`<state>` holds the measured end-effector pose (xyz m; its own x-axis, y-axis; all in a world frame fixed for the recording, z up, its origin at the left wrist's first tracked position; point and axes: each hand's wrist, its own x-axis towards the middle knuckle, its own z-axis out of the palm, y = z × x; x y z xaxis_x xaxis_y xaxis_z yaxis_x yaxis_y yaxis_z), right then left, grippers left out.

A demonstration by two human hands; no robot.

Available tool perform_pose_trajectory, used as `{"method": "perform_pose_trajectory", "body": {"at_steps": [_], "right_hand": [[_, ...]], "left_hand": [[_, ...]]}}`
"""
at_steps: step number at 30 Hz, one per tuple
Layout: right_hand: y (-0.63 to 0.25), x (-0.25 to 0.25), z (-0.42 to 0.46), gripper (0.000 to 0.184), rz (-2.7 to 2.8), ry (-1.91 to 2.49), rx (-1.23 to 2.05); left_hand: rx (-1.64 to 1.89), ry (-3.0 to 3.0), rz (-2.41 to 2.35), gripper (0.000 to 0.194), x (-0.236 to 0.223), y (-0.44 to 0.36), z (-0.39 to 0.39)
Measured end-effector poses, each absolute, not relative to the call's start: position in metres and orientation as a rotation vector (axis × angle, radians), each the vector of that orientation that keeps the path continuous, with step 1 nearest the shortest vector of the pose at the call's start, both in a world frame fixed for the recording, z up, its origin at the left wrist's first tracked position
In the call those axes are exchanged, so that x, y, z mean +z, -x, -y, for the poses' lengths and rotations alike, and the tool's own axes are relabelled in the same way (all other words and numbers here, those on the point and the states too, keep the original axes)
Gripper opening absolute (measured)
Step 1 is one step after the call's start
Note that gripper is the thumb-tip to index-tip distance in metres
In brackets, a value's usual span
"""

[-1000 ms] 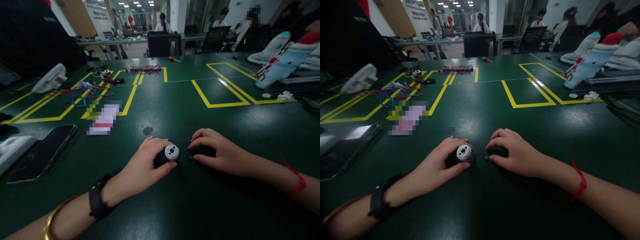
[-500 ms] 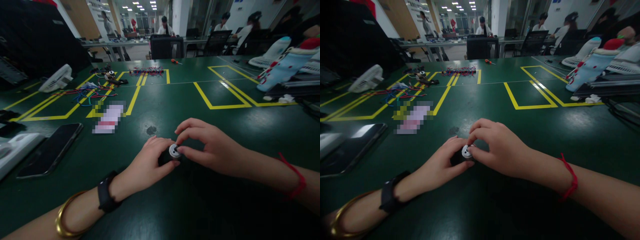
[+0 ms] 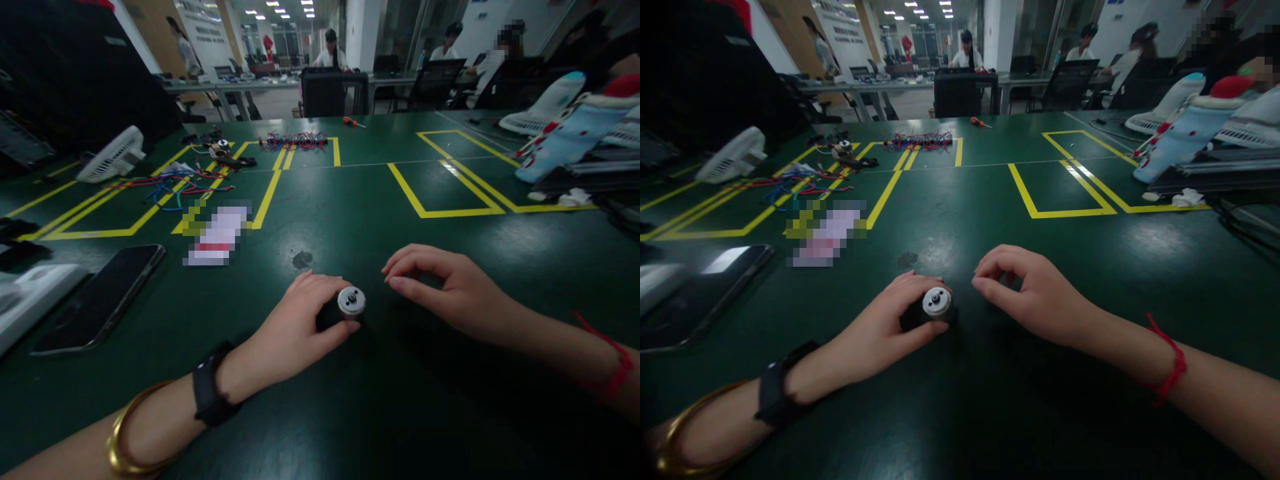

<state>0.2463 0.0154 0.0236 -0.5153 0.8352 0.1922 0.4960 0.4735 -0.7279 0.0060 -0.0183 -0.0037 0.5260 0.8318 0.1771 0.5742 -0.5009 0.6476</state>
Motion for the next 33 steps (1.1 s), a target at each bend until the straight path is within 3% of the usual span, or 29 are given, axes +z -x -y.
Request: {"method": "perform_pose_trajectory", "body": {"at_steps": [5,10,27,33], "right_hand": [[-0.268,-0.002,-0.02,0.022,1.844,1.268,1.054],[-0.268,-0.004,-0.017,0.022,1.82,1.226,1.141],[-0.27,-0.003,-0.015,0.021,1.9,1.224,1.134],[-0.263,0.001,-0.016,0.015,2.297,1.16,0.879]], "left_hand": [[0.63,-2.24,-1.162,0.033,-0.005,-0.004,0.019],[0.605,-2.252,-1.173,0.035,-0.006,-0.004,0.019],[0.578,-2.232,-1.189,0.036,-0.006,-0.001,0.019],[0.599,-2.255,-1.178,0.036,-0.007,-0.002,0.02]]}}
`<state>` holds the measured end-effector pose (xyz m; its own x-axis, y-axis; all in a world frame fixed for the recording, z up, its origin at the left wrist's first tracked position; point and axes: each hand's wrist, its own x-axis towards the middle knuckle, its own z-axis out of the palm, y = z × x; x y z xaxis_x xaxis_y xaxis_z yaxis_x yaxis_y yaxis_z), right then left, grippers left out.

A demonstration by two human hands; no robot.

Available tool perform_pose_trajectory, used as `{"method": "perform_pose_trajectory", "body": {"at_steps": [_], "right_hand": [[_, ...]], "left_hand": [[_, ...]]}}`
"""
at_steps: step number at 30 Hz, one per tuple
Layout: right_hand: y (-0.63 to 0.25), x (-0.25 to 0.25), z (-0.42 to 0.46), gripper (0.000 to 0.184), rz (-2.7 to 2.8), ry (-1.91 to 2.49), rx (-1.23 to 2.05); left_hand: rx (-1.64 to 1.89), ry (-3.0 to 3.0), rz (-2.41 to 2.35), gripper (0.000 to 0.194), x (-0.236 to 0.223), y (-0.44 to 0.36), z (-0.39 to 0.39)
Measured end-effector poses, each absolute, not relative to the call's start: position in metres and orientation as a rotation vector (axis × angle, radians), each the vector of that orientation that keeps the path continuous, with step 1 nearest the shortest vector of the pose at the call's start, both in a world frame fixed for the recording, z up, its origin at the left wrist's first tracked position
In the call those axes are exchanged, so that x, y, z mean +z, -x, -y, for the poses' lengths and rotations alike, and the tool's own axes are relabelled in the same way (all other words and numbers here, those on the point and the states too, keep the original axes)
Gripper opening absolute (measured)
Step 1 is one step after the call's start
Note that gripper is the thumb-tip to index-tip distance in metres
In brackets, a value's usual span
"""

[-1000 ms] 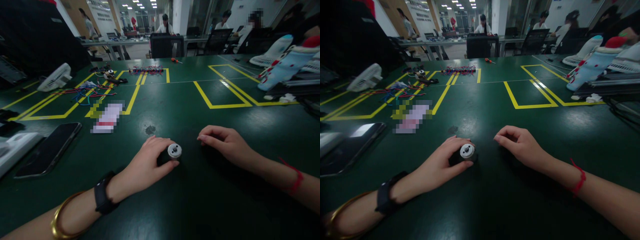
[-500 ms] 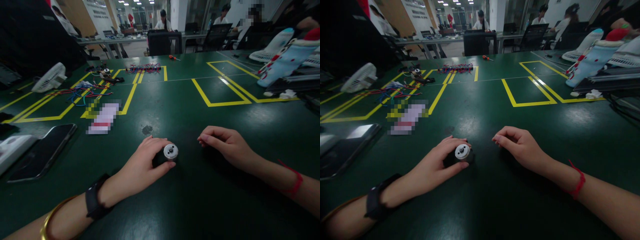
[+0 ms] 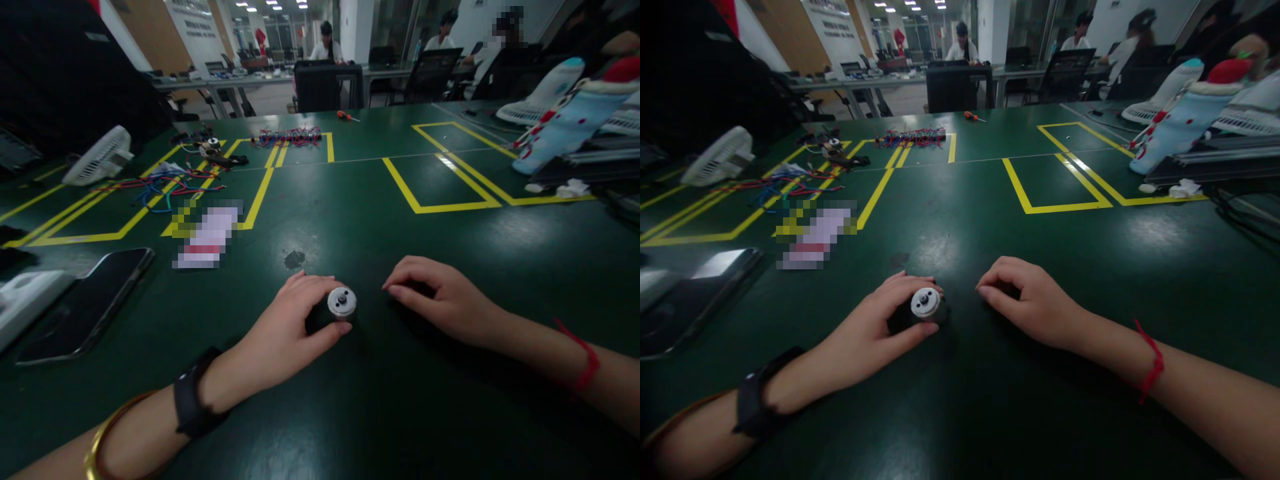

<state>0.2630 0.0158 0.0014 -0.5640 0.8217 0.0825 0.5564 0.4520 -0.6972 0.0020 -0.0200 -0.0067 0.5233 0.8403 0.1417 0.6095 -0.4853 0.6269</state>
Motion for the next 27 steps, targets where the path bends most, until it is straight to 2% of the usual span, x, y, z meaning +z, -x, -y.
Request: {"method": "perform_pose_trajectory", "body": {"at_steps": [5,11,16,21,27], "right_hand": [[-0.252,0.021,-0.02,0.02,2.711,1.056,0.76],[-0.224,0.035,-0.013,0.016,2.447,0.883,0.559],[-0.209,0.036,-0.01,0.011,2.431,0.807,0.371],[-0.228,0.037,-0.012,0.008,2.297,0.855,0.384],[-0.258,0.005,-0.009,0.009,2.501,1.025,0.573]], "left_hand": [[0.622,-2.247,-1.17,0.034,-0.007,-0.002,0.019],[0.631,-2.239,-1.153,0.031,-0.007,-0.004,0.018],[0.626,-2.222,-1.144,0.027,-0.006,-0.006,0.019],[0.613,-2.214,-1.171,0.03,-0.005,-0.005,0.019],[0.62,-2.238,-1.182,0.031,-0.006,-0.004,0.019]]}}
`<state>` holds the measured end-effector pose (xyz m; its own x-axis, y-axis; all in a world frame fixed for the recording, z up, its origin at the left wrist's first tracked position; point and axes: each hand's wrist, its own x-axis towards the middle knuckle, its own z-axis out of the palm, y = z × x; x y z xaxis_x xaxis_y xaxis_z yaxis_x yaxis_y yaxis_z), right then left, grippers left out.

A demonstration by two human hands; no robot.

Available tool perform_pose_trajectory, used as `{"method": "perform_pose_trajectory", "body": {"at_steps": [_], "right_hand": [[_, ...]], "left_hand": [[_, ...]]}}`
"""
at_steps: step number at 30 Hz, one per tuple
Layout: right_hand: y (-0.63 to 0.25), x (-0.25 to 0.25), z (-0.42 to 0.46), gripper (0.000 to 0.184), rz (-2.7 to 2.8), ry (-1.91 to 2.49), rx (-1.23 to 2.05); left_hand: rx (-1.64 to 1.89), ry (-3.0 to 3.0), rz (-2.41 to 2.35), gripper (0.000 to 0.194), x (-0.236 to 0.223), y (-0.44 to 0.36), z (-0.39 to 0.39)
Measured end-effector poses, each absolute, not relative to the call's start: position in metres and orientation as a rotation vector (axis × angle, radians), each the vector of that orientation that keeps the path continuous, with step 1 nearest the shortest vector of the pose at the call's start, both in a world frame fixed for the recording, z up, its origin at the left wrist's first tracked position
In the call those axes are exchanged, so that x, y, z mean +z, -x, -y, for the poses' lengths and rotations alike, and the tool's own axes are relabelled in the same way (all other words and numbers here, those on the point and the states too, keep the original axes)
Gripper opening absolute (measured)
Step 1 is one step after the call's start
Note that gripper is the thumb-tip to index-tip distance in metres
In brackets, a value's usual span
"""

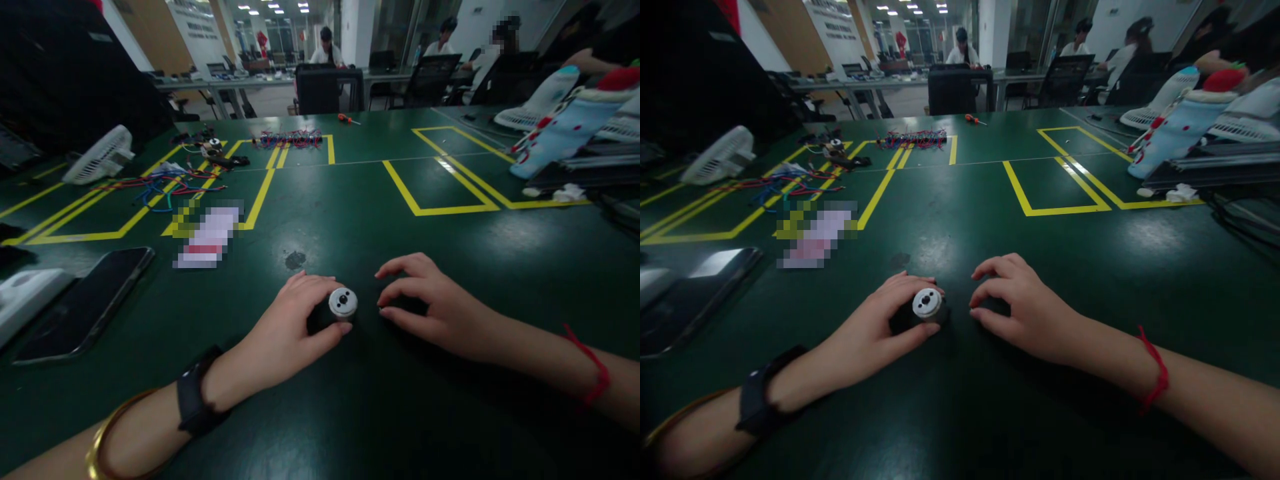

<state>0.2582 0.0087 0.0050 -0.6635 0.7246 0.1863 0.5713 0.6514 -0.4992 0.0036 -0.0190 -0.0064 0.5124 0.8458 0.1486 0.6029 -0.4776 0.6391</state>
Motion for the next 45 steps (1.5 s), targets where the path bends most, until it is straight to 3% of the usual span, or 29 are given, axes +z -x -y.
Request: {"method": "perform_pose_trajectory", "body": {"at_steps": [8,17,25,33,39,45], "right_hand": [[-0.259,-0.005,-0.007,0.012,2.509,1.05,0.633],[-0.274,0.0,-0.014,0.015,2.004,1.202,0.82],[-0.274,0.0,-0.017,0.022,1.984,1.344,0.877],[-0.275,-0.005,-0.019,0.016,2.152,1.266,0.807],[-0.272,-0.002,-0.021,0.023,2.428,1.128,0.685],[-0.272,0.023,-0.024,0.023,2.679,1.032,0.856]], "left_hand": [[0.591,-2.256,-1.188,0.032,-0.006,-0.003,0.019],[0.579,-2.236,-1.185,0.034,-0.005,-0.003,0.019],[0.589,-2.24,-1.189,0.039,-0.007,-0.003,0.019],[0.598,-2.244,-1.181,0.037,-0.008,-0.002,0.02],[0.629,-2.247,-1.166,0.034,-0.006,-0.003,0.018],[0.644,-2.244,-1.159,0.033,-0.005,-0.004,0.018]]}}
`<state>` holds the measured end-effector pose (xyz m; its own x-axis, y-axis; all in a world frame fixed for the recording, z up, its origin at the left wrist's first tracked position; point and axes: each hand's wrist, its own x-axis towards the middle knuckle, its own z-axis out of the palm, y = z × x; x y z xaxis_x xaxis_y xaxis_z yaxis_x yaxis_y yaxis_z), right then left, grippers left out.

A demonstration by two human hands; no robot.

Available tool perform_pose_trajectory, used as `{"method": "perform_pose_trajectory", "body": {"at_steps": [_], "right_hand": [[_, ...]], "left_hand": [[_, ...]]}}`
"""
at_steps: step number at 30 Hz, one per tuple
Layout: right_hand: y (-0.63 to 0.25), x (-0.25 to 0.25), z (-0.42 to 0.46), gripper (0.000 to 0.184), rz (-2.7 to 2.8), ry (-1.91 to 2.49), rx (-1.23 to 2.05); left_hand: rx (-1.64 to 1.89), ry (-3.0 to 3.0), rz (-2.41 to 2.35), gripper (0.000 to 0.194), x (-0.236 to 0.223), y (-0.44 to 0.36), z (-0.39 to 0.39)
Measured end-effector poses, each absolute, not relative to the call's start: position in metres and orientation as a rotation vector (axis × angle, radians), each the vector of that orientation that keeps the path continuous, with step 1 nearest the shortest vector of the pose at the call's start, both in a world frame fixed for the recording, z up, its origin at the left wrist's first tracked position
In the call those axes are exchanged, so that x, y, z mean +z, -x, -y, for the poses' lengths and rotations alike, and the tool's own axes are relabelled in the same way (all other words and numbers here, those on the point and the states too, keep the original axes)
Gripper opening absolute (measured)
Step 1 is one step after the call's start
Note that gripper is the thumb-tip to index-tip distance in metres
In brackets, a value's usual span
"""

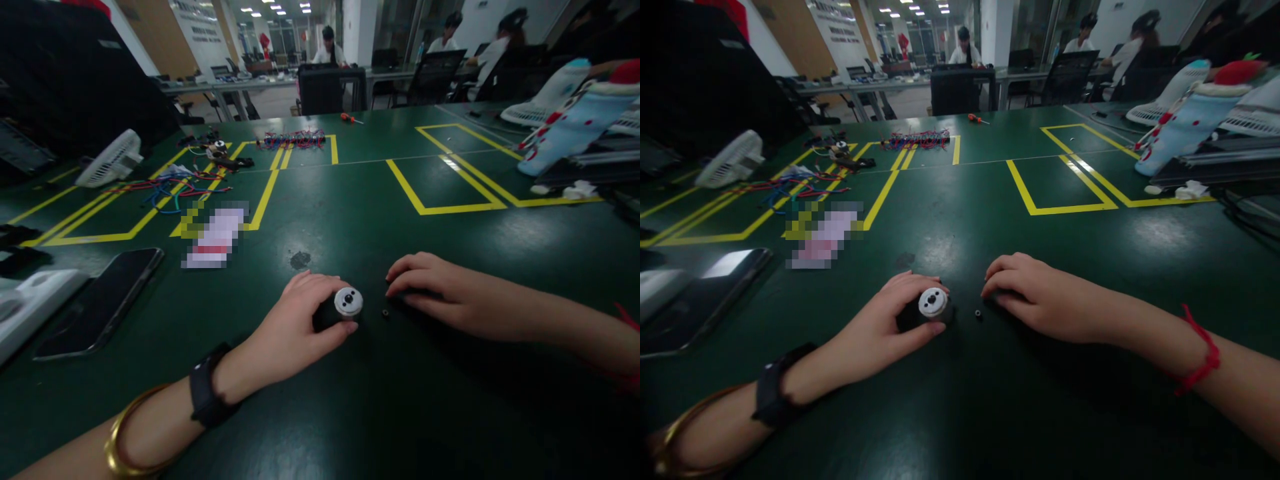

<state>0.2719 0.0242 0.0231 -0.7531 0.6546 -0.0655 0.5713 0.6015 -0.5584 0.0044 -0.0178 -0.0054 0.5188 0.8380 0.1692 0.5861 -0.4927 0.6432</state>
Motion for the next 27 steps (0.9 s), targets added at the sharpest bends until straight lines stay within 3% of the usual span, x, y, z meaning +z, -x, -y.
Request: {"method": "perform_pose_trajectory", "body": {"at_steps": [3,8,16,27], "right_hand": [[-0.268,0.022,-0.022,0.027,2.698,1.011,0.828],[-0.25,0.02,-0.02,0.014,2.633,0.913,0.808],[-0.215,0.038,-0.019,0.012,2.415,0.71,0.726],[-0.24,0.029,-0.016,0.009,2.344,0.923,0.791]], "left_hand": [[0.646,-2.248,-1.166,0.033,-0.005,-0.005,0.018],[0.657,-2.249,-1.163,0.033,-0.005,-0.005,0.017],[0.649,-2.227,-1.147,0.031,-0.005,-0.006,0.018],[0.638,-2.251,-1.144,0.03,-0.004,-0.005,0.017]]}}
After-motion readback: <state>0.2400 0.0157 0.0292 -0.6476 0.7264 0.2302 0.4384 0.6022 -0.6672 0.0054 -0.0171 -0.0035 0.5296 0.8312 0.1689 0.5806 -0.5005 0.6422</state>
